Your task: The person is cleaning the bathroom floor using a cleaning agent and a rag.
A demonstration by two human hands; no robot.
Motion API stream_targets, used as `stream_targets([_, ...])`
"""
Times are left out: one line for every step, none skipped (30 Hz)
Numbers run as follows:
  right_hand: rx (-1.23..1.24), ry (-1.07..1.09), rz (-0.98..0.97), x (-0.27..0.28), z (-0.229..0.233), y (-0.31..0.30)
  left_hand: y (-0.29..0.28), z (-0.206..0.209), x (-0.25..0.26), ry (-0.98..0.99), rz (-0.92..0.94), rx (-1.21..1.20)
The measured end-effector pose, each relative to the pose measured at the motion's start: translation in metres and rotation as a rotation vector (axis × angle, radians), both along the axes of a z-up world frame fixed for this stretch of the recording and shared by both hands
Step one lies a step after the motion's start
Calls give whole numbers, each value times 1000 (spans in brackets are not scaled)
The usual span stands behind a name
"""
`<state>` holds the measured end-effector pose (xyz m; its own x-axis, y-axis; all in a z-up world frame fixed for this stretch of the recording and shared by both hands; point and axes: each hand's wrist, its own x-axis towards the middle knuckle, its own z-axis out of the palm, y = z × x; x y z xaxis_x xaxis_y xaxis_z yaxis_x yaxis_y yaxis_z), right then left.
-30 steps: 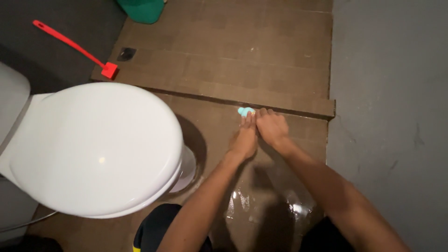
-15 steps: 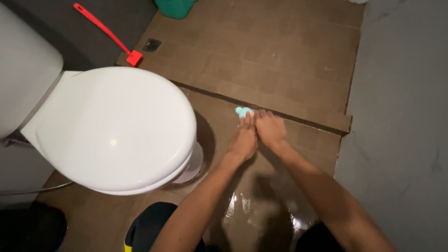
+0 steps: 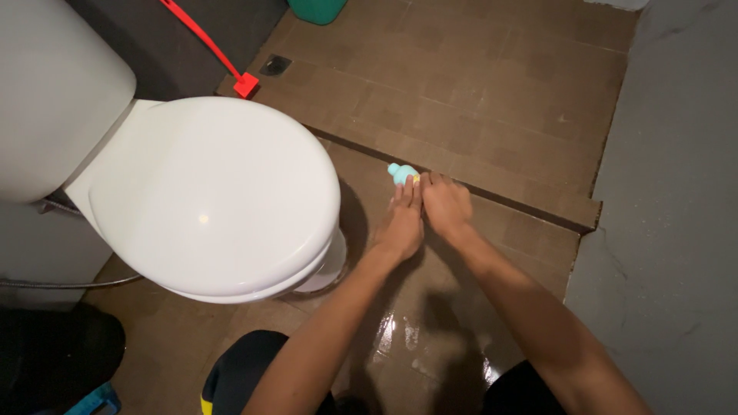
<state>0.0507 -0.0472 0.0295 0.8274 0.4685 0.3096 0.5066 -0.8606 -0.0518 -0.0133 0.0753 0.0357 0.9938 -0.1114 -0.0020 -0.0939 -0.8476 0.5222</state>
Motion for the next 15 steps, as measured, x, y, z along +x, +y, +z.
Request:
stream_targets([-1,-7,3,-1,3,1,1,5,-1,9,1,-9])
stream_targets([1,-7,1,-1,3,1,2,1,-1,9,0,-7])
stream_targets([12,5,5,-2,3,1,4,-3,-2,-26,-8,21])
stream_targets([22,15,7,-2,3,1,4,-7,-1,-63,-18,48])
stream_targets([23,15,4,-1,-1,0,5,-4,-3,-63,-22,49])
stream_targets([21,6,8,0,-4,0,4,0,-4,-55,-21,41])
stream_targets([20,-3,11,1,-7,-1,3,3,-5,-46,-20,32])
stream_targets([18,-5,9,0,-5,-2,4,0,-5,-48,-22,31])
stream_targets([6,7,16,-1,-3,-3,4,-3,-5,-66,-36,69])
stream_targets([-5,20,23,-3,-1,-3,5,-6,-5,-84,-49,108])
stream_targets([-7,19,21,-3,-8,-5,3,-5,-6,-85,-50,106])
stream_targets([-47,15,12,-4,-14,-6,2,-4,-7,-42,-67,133])
stream_targets([-88,11,3,-4,-20,-7,1,-2,-8,2,-82,160])
stream_targets([-88,10,2,-5,-25,-8,1,-13,-7,0,-83,159])
stream_targets([-120,33,5,-5,-29,-9,1,-25,-5,20,-104,179])
